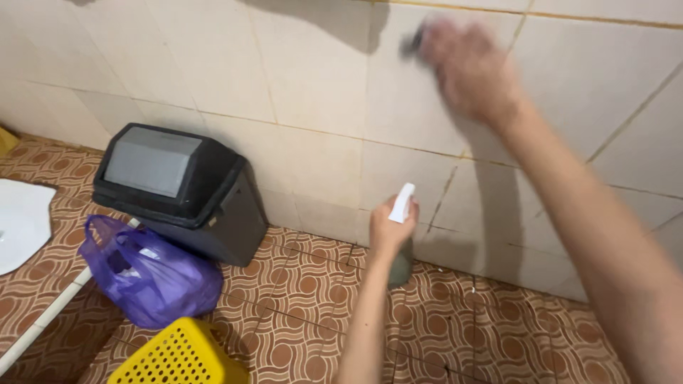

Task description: The person sprays a cleaning solution onto tiled walls and scrubs the grout lines with a steel wool pad. The person moves along the wall, repeatedly spraying and scrubbing different sections.

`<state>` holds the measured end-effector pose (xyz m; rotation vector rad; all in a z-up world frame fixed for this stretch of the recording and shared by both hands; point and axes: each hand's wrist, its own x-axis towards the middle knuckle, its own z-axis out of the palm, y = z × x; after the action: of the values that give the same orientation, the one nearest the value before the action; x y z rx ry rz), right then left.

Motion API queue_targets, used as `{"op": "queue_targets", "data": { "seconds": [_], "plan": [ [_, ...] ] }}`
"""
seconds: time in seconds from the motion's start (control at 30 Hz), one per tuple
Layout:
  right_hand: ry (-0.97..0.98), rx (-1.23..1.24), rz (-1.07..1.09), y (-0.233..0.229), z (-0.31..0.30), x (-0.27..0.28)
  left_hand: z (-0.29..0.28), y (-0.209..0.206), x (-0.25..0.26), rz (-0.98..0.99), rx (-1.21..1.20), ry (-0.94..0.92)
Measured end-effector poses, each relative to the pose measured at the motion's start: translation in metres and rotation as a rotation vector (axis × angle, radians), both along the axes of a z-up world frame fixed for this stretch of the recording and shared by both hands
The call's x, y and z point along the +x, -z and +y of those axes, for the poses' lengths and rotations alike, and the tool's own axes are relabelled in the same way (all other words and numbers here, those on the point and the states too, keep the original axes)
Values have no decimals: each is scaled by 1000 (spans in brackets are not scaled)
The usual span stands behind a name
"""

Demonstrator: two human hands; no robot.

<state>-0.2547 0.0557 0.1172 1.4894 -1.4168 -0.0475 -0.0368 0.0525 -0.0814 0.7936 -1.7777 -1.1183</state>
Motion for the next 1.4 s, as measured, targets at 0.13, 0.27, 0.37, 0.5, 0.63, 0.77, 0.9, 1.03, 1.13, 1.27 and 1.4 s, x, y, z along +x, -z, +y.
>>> {"op": "queue_targets", "data": {
  "seconds": [0.13,0.27,0.37,0.5,0.63,0.77,0.9,1.03,1.13,1.27,1.4],
  "plan": [
    [-63,-147,-262,-36,-45,14,2,6,-1,81,14,14],
    [-204,-27,-145,50,-48,68,2,4,3,-3,1,-7],
    [-51,207,174,113,-24,81,0,1,7,-31,45,-23],
    [18,198,273,79,-25,34,-5,3,11,-15,-23,-33],
    [-23,-105,3,15,-59,3,-10,6,11,-80,-4,-44],
    [-20,-105,-14,73,-53,52,-7,5,15,44,18,-13],
    [93,219,213,138,-23,77,-3,1,17,94,-5,-21],
    [68,234,164,105,-36,39,-7,0,19,51,-4,-20],
    [99,102,-6,91,-48,36,-10,0,20,13,-63,-63],
    [298,71,275,121,-35,72,-12,-1,22,9,20,-70],
    [88,158,383,107,-3,62,-17,-6,18,-11,-7,-85]
  ]
}}
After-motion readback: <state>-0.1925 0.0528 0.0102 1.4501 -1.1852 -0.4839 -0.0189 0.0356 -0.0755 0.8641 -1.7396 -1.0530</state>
